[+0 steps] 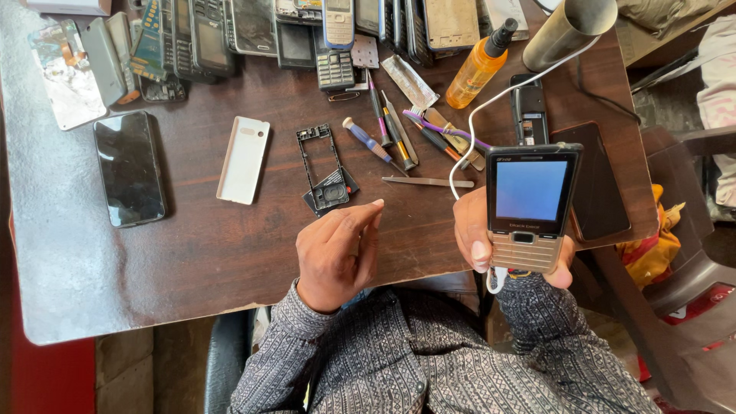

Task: The person disassembles a feature phone at a cluttered repair bench, removing its back cover and battery and handling the internal chassis. They then power on another feature phone and hold it while the screen boots, before inserting a battery into a blue phone and pressing it into place.

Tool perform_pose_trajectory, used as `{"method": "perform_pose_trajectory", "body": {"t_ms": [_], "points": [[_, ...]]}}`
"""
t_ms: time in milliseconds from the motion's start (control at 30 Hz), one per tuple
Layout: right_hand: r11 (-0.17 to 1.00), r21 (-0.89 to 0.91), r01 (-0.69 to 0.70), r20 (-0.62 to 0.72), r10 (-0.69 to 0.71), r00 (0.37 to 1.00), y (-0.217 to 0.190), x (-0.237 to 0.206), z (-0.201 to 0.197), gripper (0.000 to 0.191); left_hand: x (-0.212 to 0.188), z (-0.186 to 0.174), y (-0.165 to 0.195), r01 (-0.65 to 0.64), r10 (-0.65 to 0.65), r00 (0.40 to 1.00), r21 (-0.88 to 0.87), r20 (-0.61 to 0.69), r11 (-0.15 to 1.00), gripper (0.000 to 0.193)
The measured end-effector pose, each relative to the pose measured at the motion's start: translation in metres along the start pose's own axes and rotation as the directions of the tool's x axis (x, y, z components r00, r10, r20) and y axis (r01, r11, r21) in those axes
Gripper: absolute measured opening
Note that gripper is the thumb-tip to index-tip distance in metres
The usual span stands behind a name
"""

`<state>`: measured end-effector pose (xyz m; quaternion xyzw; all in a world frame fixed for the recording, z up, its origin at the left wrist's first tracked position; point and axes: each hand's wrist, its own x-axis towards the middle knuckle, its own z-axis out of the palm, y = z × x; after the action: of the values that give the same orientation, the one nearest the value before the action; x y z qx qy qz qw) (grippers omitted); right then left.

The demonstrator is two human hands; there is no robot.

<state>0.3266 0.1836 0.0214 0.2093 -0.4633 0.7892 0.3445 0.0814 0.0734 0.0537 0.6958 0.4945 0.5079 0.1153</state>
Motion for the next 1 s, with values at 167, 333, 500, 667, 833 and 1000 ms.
{"method": "perform_pose_trajectory", "body": {"t_ms": [167, 333, 500, 667, 833, 1000], "points": [[1.000, 0.006, -0.010, 0.017, 0.010, 1.000, -0.0003, 0.0001, -0.0013, 0.075, -0.0002, 0.0006, -0.0003, 0.003, -0.003, 1.000, 0.001, 0.000, 1.000, 0.029], [1.000, 0.003, 0.004, 0.004, -0.004, 1.000, 0.0000, -0.0010, 0.0002, 0.075, -0.0002, -0.0001, 0.0006, -0.002, 0.002, 1.000, 0.000, -0.004, 1.000, 0.029], [1.000, 0.003, -0.006, 0.005, 0.006, 1.000, 0.0004, -0.0014, 0.0000, 0.074, 0.0004, -0.0003, 0.0009, -0.003, 0.003, 1.000, 0.000, 0.000, 1.000, 0.029], [1.000, -0.001, 0.031, -0.027, -0.031, 0.999, 0.0037, -0.0031, 0.0027, 0.074, 0.0004, -0.0005, 0.0016, 0.001, -0.001, 1.000, -0.006, 0.003, 1.000, 0.029], [1.000, -0.005, 0.030, -0.044, -0.030, 0.999, 0.0039, -0.0050, 0.0039, 0.075, 0.0008, -0.0007, 0.0023, 0.002, -0.002, 1.000, -0.007, 0.001, 1.000, 0.029], [1.000, 0.008, 0.018, -0.023, -0.018, 1.000, 0.0044, -0.0063, 0.0005, 0.075, 0.0007, -0.0008, 0.0018, 0.000, 0.000, 1.000, -0.006, 0.006, 1.000, 0.029]]}}
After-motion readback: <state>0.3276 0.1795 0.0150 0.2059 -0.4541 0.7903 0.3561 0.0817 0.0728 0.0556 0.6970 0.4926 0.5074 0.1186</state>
